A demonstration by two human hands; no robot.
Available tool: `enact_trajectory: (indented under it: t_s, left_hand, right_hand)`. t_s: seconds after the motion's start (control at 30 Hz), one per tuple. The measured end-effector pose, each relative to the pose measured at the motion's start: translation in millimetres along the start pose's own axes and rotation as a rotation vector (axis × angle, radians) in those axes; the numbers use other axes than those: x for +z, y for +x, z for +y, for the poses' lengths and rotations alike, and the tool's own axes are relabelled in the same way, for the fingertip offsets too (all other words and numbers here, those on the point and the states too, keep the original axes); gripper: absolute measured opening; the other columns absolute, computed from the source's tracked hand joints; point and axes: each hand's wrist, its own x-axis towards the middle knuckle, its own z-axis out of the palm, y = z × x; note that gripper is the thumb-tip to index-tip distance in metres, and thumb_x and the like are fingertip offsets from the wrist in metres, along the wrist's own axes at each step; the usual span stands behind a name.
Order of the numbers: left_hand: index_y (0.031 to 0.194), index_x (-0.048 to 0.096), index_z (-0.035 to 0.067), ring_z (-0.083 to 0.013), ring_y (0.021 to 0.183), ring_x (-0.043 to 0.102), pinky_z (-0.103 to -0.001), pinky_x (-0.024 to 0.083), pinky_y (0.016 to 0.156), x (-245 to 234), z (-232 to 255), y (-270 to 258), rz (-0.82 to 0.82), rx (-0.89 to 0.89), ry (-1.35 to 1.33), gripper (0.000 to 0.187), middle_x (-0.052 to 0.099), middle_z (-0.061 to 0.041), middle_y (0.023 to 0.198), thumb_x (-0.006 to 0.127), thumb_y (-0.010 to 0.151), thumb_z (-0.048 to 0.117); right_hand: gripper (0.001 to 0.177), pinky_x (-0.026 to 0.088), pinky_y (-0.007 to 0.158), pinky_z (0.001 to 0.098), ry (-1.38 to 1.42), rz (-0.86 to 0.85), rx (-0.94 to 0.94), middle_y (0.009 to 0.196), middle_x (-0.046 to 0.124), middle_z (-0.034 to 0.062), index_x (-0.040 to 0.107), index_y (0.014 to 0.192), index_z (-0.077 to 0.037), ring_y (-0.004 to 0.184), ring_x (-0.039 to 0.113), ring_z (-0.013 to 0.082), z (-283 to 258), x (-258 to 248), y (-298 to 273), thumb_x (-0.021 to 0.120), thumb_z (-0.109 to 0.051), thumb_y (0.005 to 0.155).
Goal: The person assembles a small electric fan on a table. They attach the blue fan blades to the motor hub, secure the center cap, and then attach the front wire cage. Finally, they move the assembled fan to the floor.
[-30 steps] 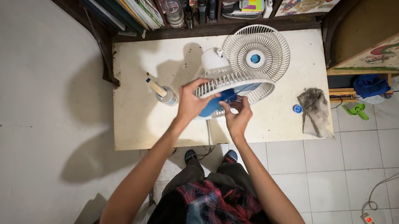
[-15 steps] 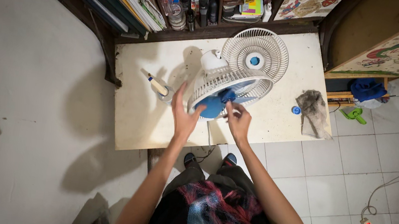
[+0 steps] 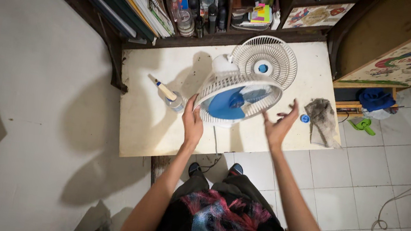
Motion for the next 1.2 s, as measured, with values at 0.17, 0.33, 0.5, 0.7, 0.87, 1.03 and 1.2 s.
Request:
enact_trajectory:
  t_s: [0.17, 0.33, 0.5, 0.7, 0.87, 1.03, 1.2]
  left_hand:
    - [0.12, 0.044, -0.001, -0.0249, 0.104, 0.053, -0.029, 0.039, 0.088, 0.0, -11.0, 13.7, -0.053, 0.053, -0.03, 0.032, 0.054, -0.018, 0.112, 0.038, 0.089, -0.002]
    - [0.122, 0.044, 0.001, -0.026, 0.107, 0.053, -0.032, 0.039, 0.09, -7.8, -6.7, 15.8, -0.101, 0.055, 0.019, 0.034, 0.054, -0.016, 0.115, 0.039, 0.088, 0.002]
    - [0.125, 0.034, -0.003, -0.0362, 0.117, 0.032, -0.044, 0.024, 0.098, -6.6, -8.9, -36.3, 0.159, 0.164, 0.22, 0.052, 0.037, -0.022, 0.124, 0.057, 0.08, 0.007]
    - [0.108, 0.048, 0.006, -0.0204, 0.075, 0.059, -0.031, 0.048, 0.07, 17.1, -3.8, -70.5, -0.086, 0.207, 0.246, 0.028, 0.058, -0.012, 0.089, 0.063, 0.084, 0.007]
    - [0.118, 0.039, -0.003, -0.0138, 0.051, 0.047, -0.027, 0.042, 0.051, 50.4, 34.0, -51.4, 0.19, 0.0, 0.058, 0.045, 0.05, -0.008, 0.062, 0.057, 0.079, 0.007]
    - [0.084, 0.059, -0.005, -0.0132, 0.045, 0.042, -0.028, 0.035, 0.045, 60.2, 29.9, -48.5, 0.334, -0.052, 0.141, 0.019, 0.048, -0.009, 0.052, 0.05, 0.089, 0.012]
    - [0.086, 0.061, -0.004, -0.0119, 0.044, 0.045, -0.028, 0.035, 0.043, 64.8, 23.3, -56.6, 0.353, -0.101, 0.175, 0.02, 0.052, -0.008, 0.051, 0.051, 0.087, 0.015]
  right_hand:
    - [0.062, 0.051, 0.058, 0.0268, 0.132, -0.387, 0.289, 0.11, 0.056, 0.0178, 0.037, 0.124, -0.003, 0.07, 0.063, 0.0179, 31.4, 5.0, 23.0, 0.07, -0.006, 0.072]
    - [0.047, 0.052, 0.06, 0.0261, 0.226, -0.391, 0.295, 0.101, 0.059, 0.0159, 0.043, 0.119, -0.002, 0.073, 0.064, 0.0174, 54.4, 13.1, 12.0, 0.058, 0.002, 0.074]
    - [0.045, 0.05, 0.057, 0.0283, 0.182, -0.299, 0.412, 0.095, 0.058, 0.0149, 0.047, 0.115, -0.001, 0.068, 0.058, 0.019, 118.2, 5.0, -15.2, 0.057, 0.005, 0.072]
    - [0.041, 0.049, 0.06, 0.0314, -0.134, -0.337, 0.4, 0.092, 0.059, 0.0184, 0.049, 0.111, 0.001, 0.065, 0.06, 0.0204, 221.6, -24.4, -26.7, 0.061, -0.005, 0.072]
    - [0.056, 0.045, 0.074, 0.04, -0.398, -0.452, 0.274, 0.102, 0.052, 0.0252, 0.047, 0.118, -0.001, 0.08, 0.056, 0.0357, 255.6, -37.3, -0.7, 0.064, -0.007, 0.065]
    - [0.065, 0.04, 0.089, 0.0443, -0.425, -0.586, 0.121, 0.11, 0.05, 0.0246, 0.043, 0.126, -0.003, 0.107, 0.046, 0.0412, 285.2, -42.1, 19.6, 0.065, -0.01, 0.065]
    - [0.063, 0.039, 0.086, 0.0442, -0.345, -0.679, -0.049, 0.12, 0.046, 0.0256, 0.045, 0.12, -0.004, 0.108, 0.043, 0.0413, 294.6, -41.5, 31.1, 0.067, -0.01, 0.061]
